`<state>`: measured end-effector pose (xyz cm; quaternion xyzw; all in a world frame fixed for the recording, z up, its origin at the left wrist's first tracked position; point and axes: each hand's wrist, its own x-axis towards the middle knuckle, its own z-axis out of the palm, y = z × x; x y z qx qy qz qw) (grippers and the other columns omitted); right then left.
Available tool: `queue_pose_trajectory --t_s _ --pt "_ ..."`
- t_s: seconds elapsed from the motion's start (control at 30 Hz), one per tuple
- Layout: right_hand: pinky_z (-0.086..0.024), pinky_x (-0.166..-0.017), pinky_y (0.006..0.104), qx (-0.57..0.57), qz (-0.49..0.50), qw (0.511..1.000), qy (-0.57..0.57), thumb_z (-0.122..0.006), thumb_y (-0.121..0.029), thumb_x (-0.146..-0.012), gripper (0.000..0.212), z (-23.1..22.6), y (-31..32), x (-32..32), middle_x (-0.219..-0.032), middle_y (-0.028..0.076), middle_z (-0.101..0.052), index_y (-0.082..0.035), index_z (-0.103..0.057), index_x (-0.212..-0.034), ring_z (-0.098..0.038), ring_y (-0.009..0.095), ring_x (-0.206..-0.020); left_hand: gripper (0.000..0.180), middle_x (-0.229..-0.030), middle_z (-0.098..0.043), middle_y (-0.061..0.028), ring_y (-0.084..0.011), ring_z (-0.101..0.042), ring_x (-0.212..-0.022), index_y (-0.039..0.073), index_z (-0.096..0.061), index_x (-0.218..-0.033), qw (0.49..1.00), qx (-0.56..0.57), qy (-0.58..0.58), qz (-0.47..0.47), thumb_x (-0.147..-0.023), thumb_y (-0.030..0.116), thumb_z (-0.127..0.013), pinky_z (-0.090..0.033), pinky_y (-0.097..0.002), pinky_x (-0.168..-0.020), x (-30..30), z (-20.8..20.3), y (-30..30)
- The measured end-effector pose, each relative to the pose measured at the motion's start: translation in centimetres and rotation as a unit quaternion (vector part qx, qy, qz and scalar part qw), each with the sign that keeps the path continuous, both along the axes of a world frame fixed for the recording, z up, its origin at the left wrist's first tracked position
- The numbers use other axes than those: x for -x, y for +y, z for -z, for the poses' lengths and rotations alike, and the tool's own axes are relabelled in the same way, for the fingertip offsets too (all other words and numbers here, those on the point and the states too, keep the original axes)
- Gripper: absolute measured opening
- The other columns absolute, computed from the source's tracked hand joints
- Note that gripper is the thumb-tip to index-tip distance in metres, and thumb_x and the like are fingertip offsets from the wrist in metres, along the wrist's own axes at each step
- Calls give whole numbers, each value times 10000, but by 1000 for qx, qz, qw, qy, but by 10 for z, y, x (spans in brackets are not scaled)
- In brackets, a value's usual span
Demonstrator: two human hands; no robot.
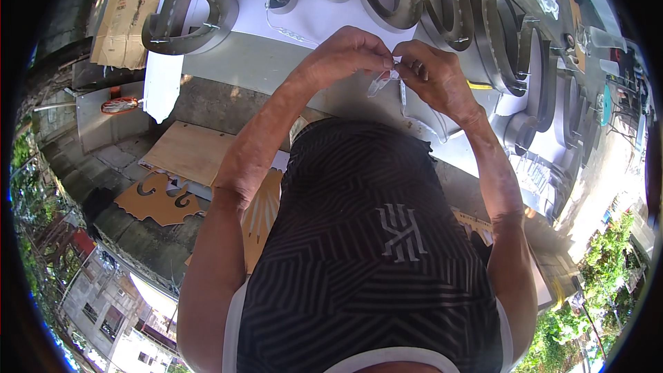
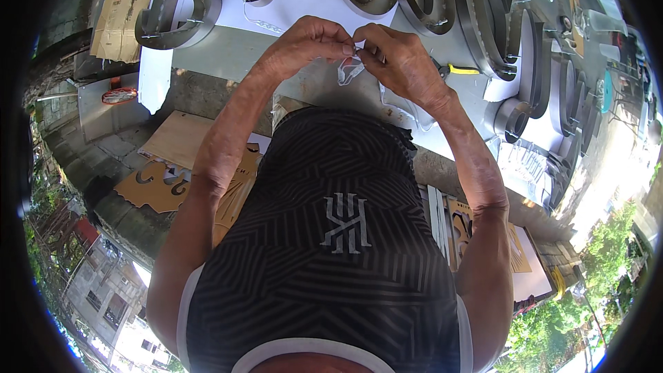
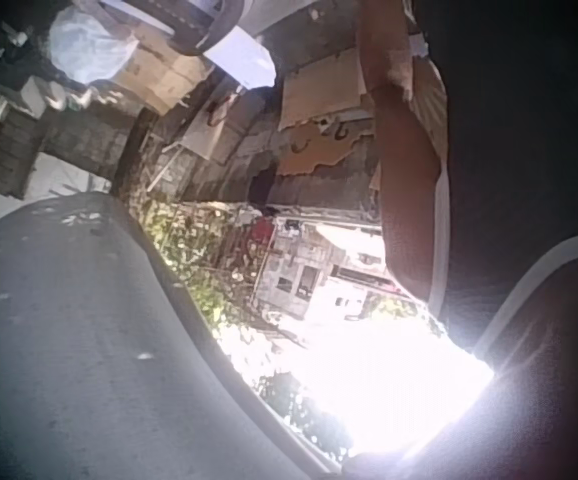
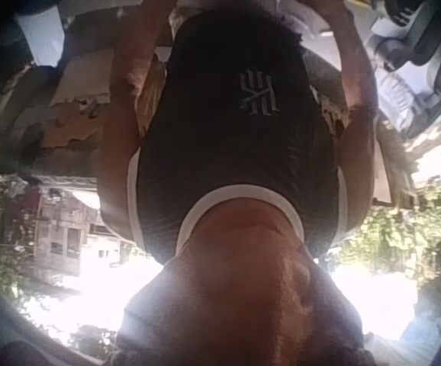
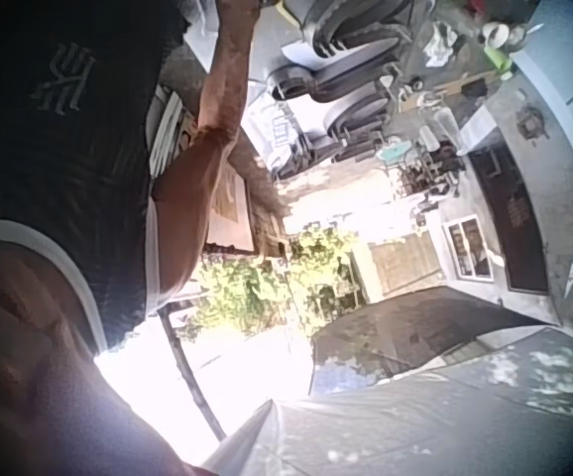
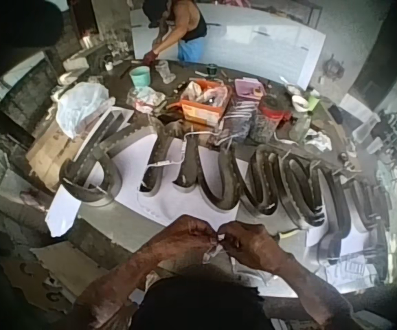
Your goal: Prepare and assemble materials for sign fabrication, including handling LED strips and adhesive.
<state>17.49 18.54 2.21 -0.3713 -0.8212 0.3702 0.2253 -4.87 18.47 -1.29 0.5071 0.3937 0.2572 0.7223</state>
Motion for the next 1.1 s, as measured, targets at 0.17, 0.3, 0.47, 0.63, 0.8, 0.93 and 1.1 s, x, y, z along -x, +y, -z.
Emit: queue_pose_trajectory --t_s 0.17,0.3,0.47,0.63,0.8,0.93,1.1 --pt "-536 -580 374 -44 -17 999 -24 -704 -14 -853 171 6 2 -2 -833 115 -682 -37 -615 -997 -684 266 -651 181 -846 -722 -77 -130 -673 -827 -22 -703 -978 999 22 3 -25 -871 122 -723 -518 -263 -796 -3 4 -4" --pt "-535 -590 386 -73 -24 997 -27 -711 -20 -836 182 9 0 -2 -825 108 -666 -44 -610 -985 -669 285 -660 205 -851 -722 -94 -151 -685 -832 -38 -702 -975 999 25 36 -20 -843 112 -745 -534 -272 -807 -1 0 -6" --pt "-529 -590 397 -142 -63 987 -48 -717 -32 -817 188 12 1 1 -792 85 -641 -54 -603 -965 -656 274 -669 191 -816 -717 -99 -134 -649 -746 -47 -713 -948 995 95 6 -39 -817 87 -753 -495 -264 -690 0 9 -6" --pt "-525 -579 367 -207 -87 971 -86 -745 -58 -775 211 10 1 4 -757 57 -593 -59 -595 -924 -644 237 -680 173 -772 -707 -96 -114 -587 -656 -46 -718 -921 991 125 1 -42 -808 79 -757 -424 -263 -594 0 12 -6" --pt "-515 -563 337 -272 -98 950 -121 -752 -64 -745 226 13 1 2 -736 43 -551 -67 -594 -906 -616 196 -659 153 -755 -703 -92 -121 -583 -628 -38 -720 -893 987 153 -13 -51 -809 82 -762 -440 -284 -587 4 10 -4" --pt "-512 -561 317 -308 -97 940 -110 -744 -48 -719 238 15 -2 1 -738 37 -527 -68 -601 -908 -597 179 -657 162 -745 -703 -85 -122 -582 -617 -29 -723 -898 988 144 -20 -43 -813 100 -770 -453 -293 -587 7 11 -5" --pt "-516 -572 310 -316 -92 941 -74 -733 -24 -691 293 29 -4 -4 -769 39 -536 -64 -628 -962 -598 184 -672 185 -766 -717 -92 -119 -604 -620 -16 -726 -909 992 119 20 -30 -828 140 -782 -489 -281 -589 8 9 -5"
